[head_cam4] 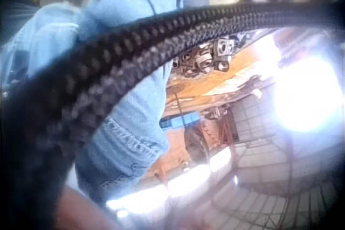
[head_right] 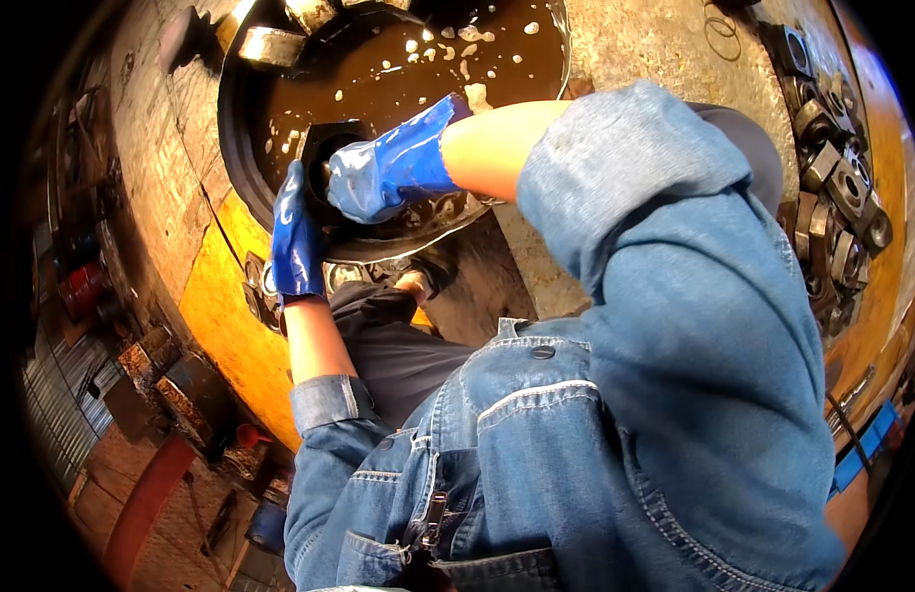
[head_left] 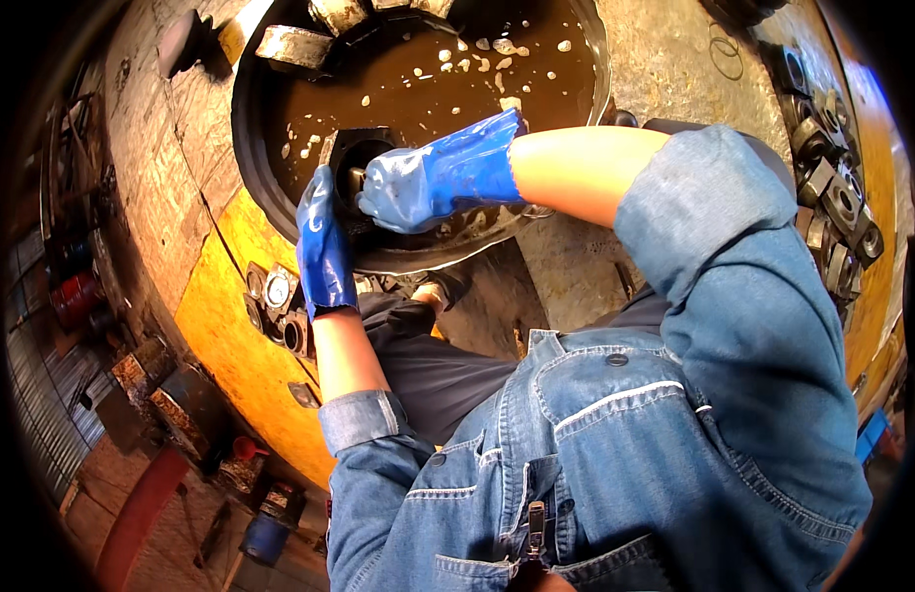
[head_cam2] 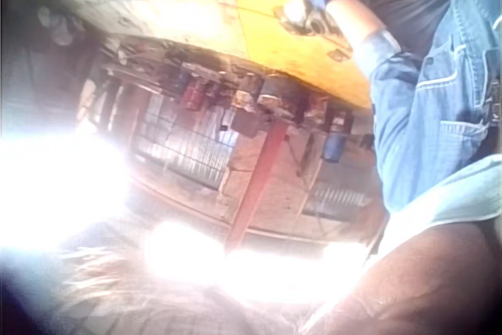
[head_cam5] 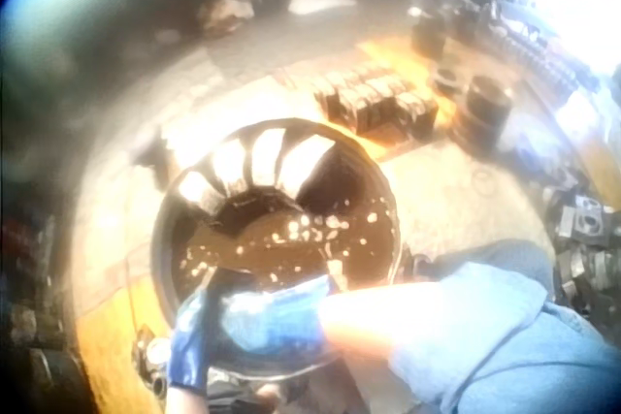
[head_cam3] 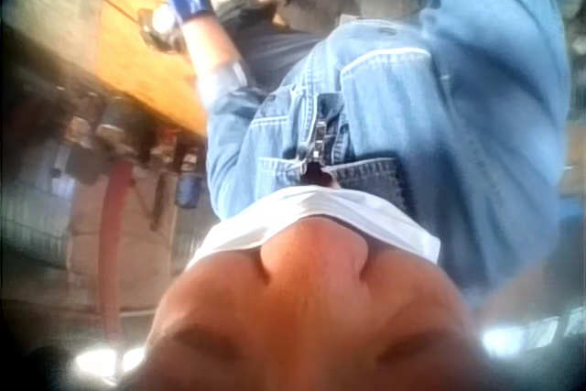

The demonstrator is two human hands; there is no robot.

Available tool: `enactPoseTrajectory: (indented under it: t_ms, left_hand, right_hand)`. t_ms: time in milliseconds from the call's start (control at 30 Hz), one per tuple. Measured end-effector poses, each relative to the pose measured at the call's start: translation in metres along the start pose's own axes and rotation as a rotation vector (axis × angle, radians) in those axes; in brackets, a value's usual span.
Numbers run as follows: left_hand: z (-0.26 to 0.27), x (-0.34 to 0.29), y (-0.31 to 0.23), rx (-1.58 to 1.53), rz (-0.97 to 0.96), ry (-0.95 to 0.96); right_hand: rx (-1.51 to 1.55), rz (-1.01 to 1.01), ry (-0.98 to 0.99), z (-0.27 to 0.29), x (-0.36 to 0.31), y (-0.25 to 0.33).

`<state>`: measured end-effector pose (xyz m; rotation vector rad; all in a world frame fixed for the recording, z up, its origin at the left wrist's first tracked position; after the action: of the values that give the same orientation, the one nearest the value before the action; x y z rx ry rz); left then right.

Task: The person puts on blue gloves, sits on the floor, and uses a brush to clean a metal part submerged in a bin of liquid, then lifts the part to continue cleaning it.

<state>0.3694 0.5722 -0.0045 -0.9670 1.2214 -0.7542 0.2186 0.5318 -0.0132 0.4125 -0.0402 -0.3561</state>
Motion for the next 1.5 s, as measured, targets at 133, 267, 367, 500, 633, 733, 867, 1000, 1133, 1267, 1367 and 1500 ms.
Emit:
enactPoseTrajectory:
  t_ms: [133,267,367,500,633,733,867,1000,1133,1267,1367,1500]
  left_hand:
    - [0.006,0.002,0.007,-0.11,-0.055,0.058]
    - [-0.003,-0.002,0.0,-0.134,-0.037,0.045]
    - [0.0,-0.005,-0.001,-0.081,-0.034,-0.002]
    - [-0.001,-0.003,-0.001,-0.087,-0.011,0.044]
    - [0.001,-0.004,-0.003,-0.003,-0.057,0.011]
    - [-0.005,-0.007,-0.008,0.005,-0.06,0.02]
    - [-0.006,-0.01,-0.006,-0.082,-0.014,0.04]
    - [-0.011,-0.011,-0.011,-0.07,-0.007,0.047]
    - [-0.012,-0.013,-0.011,-0.003,-0.075,0.002]
    - [-0.01,-0.018,-0.014,0.037,-0.093,-0.059]
    - [-0.022,-0.019,-0.017,-0.058,-0.061,-0.048]
    - [-0.019,-0.019,-0.015,-0.049,-0.08,-0.06]
  right_hand:
    - [0.035,-0.065,-0.029,0.0,0.013,-0.004]
    - [0.17,-0.39,0.067,0.001,0.011,-0.002]
    - [0.168,-0.506,0.284,0.007,0.021,0.008]
    - [0.487,-0.752,0.116,0.002,0.011,-0.006]
    - [0.939,-0.794,-0.096,-0.005,-0.007,-0.013]
    - [1.879,-0.845,-0.449,-0.019,-0.029,0.001]
    - [2.41,-0.993,-0.57,-0.036,-0.022,0.003]
    - [2.966,-1.271,-0.796,-0.065,-0.003,-0.021]
    - [2.487,-1.027,-0.572,-0.062,-0.014,-0.01]
    - [1.696,-0.906,-0.297,-0.018,-0.027,-0.013]
    - [0.883,-0.864,-0.17,0.001,-0.01,-0.023]
    - [0.254,-0.569,0.11,-0.004,0.009,-0.007]
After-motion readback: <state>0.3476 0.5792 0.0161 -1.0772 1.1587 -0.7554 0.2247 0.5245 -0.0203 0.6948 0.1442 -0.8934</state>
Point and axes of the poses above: each hand's wrist, its own x-axis towards the middle knuckle, its own z-axis out of the back of the hand, y = z × x, the point moved 3 cm from there along x, towards the middle knuckle, and after that the axes turned 6 degrees about -z, right-handed, at the moved point
